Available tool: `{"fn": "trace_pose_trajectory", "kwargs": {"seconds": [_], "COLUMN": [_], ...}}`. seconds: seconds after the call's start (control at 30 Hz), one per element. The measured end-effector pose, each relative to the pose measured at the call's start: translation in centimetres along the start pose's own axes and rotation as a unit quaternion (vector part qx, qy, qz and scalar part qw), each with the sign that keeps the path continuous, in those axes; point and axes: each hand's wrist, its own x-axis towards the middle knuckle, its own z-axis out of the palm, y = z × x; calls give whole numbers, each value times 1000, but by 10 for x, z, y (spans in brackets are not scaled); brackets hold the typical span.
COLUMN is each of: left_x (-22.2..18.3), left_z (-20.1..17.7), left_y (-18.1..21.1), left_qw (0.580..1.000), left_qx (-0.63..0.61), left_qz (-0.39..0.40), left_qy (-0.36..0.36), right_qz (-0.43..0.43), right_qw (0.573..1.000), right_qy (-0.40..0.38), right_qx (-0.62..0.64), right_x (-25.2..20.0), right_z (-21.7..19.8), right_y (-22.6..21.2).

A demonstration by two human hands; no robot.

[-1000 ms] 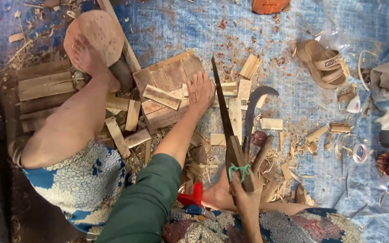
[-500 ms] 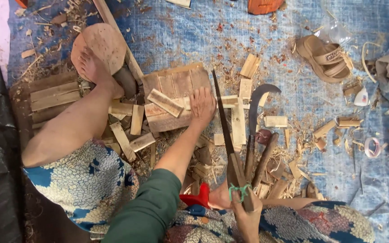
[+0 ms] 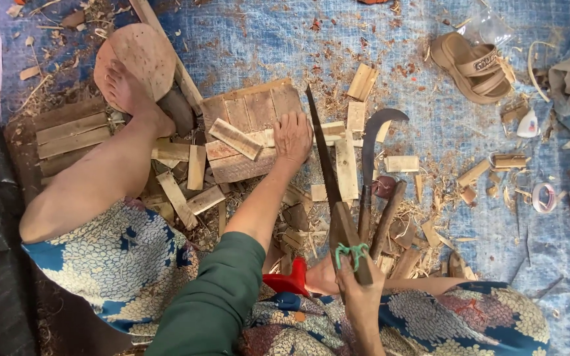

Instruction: A person uses a hand saw, a sickle, and a hammer to cut, trim, and assemble small wooden blocks while sitting on a tarp.

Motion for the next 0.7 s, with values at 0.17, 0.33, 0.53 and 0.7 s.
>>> {"fn": "trace_pose_trajectory", "kwargs": {"seconds": [0.17,0.33,0.53,0.7], "left_x": [-2,0,-4,-4], "left_z": [23,18,23,35], "left_y": [-7,-6,-5,-5], "left_qw": [999,998,999,998], "left_qx": [14,-13,-8,-43], "left_qz": [-9,-15,-15,-39], "left_qy": [-37,-51,-51,-22], "right_qz": [-20,-25,-45,-49], "right_qw": [995,992,986,999], "right_qy": [-3,-15,12,3], "right_qx": [-102,-120,-162,-18], "right_x": [4,-9,8,83], "right_z": [-1,-13,-7,43], "right_y": [21,-1,14,-7]}}
